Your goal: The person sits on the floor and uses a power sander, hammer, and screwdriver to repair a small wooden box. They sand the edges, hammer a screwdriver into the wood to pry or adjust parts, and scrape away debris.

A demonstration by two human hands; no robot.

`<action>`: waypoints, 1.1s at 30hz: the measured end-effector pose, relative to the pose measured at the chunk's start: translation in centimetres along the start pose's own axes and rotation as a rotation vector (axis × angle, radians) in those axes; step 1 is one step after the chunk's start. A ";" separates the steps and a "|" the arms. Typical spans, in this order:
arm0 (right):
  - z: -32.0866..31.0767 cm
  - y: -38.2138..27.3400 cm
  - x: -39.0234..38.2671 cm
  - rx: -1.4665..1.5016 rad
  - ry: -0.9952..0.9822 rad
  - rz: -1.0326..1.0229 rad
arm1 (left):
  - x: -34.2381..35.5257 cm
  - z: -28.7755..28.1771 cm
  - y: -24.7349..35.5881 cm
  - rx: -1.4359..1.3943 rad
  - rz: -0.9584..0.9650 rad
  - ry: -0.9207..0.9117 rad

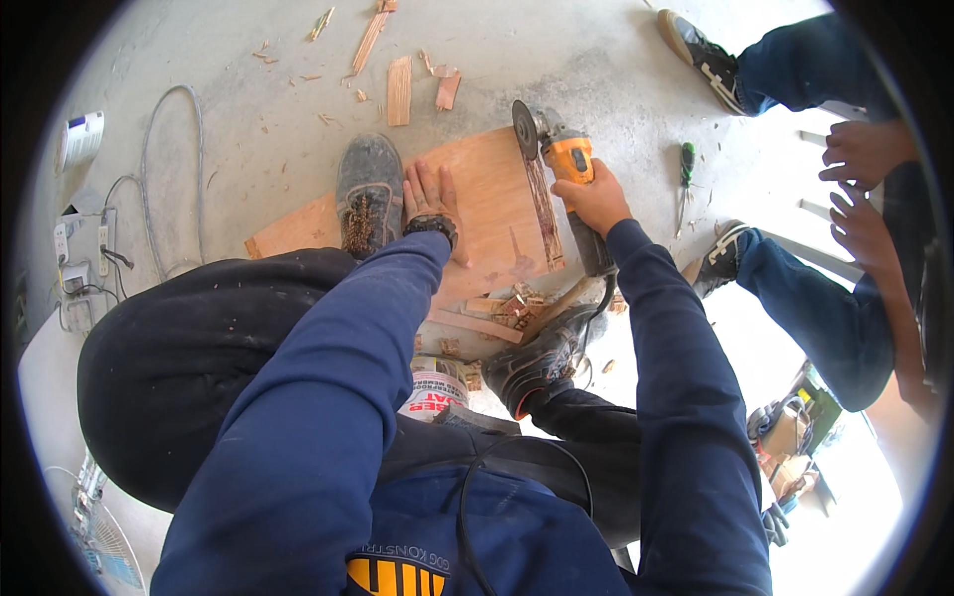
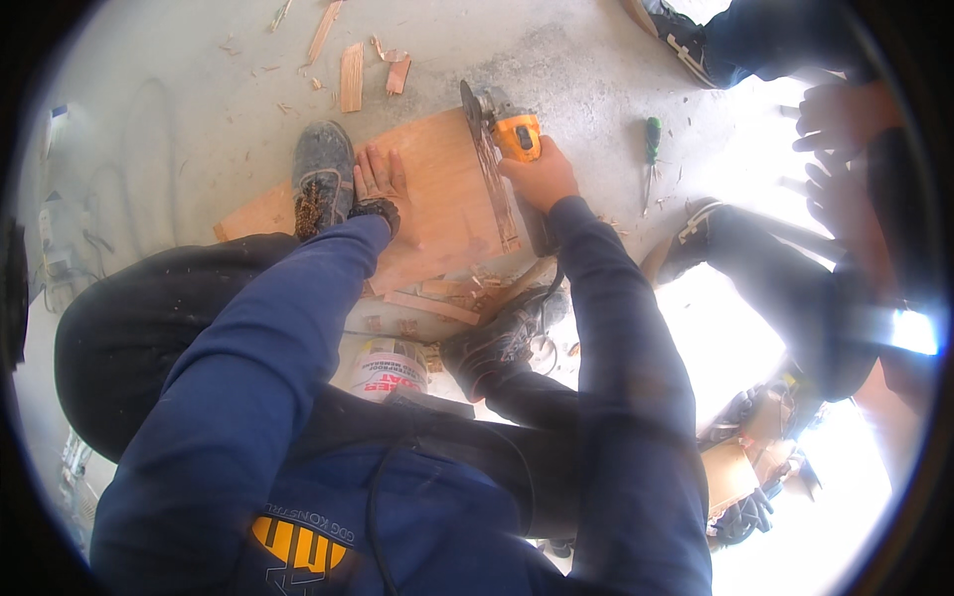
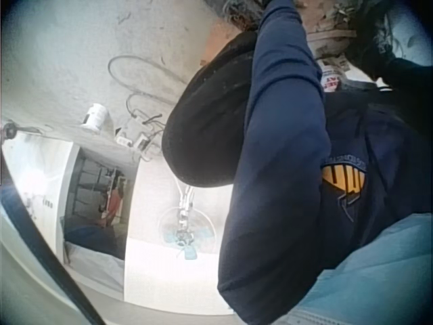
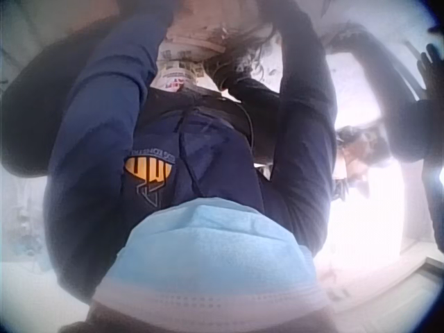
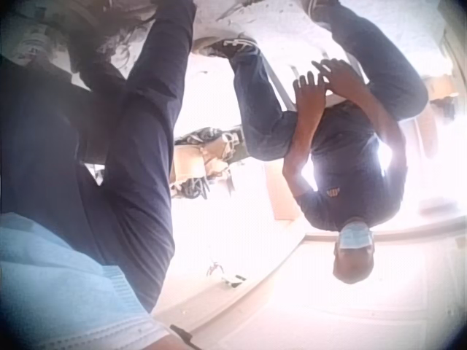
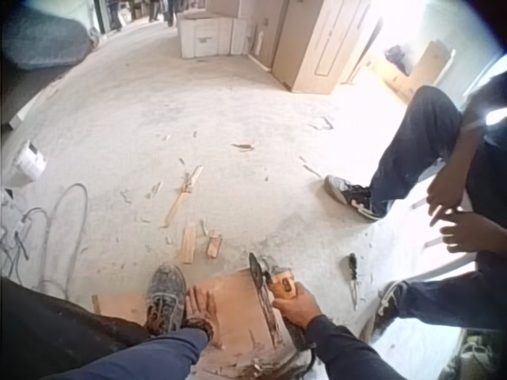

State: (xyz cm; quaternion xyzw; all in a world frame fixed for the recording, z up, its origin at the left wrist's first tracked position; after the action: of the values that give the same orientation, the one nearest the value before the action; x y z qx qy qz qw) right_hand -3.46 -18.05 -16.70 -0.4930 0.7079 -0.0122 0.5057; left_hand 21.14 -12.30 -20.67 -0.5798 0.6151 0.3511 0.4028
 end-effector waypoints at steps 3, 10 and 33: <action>0.1 0.0 0.1 -0.019 0.003 -0.008 | 0.1 0.1 0.0 -0.007 0.007 0.004; 0.2 -0.2 0.0 -0.018 -0.005 0.010 | 0.2 0.4 -0.1 -0.020 0.014 0.019; 0.8 2.9 -2.5 -0.039 0.022 -0.058 | -0.1 0.1 0.0 0.004 0.001 0.021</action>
State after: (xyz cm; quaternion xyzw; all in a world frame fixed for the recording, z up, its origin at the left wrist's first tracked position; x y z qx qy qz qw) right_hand -4.88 -14.34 -16.83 -0.5229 0.6988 -0.0182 0.4877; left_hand 21.12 -12.19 -20.62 -0.5821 0.6204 0.3440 0.3975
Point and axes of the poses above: each hand's wrist, its own x-axis towards the middle knuckle, its own z-axis out of the palm, y = z × x, the point moved 1 cm from there along x, towards the middle knuckle, and after that the axes turned 9 degrees about -y, right-handed, at the moved point
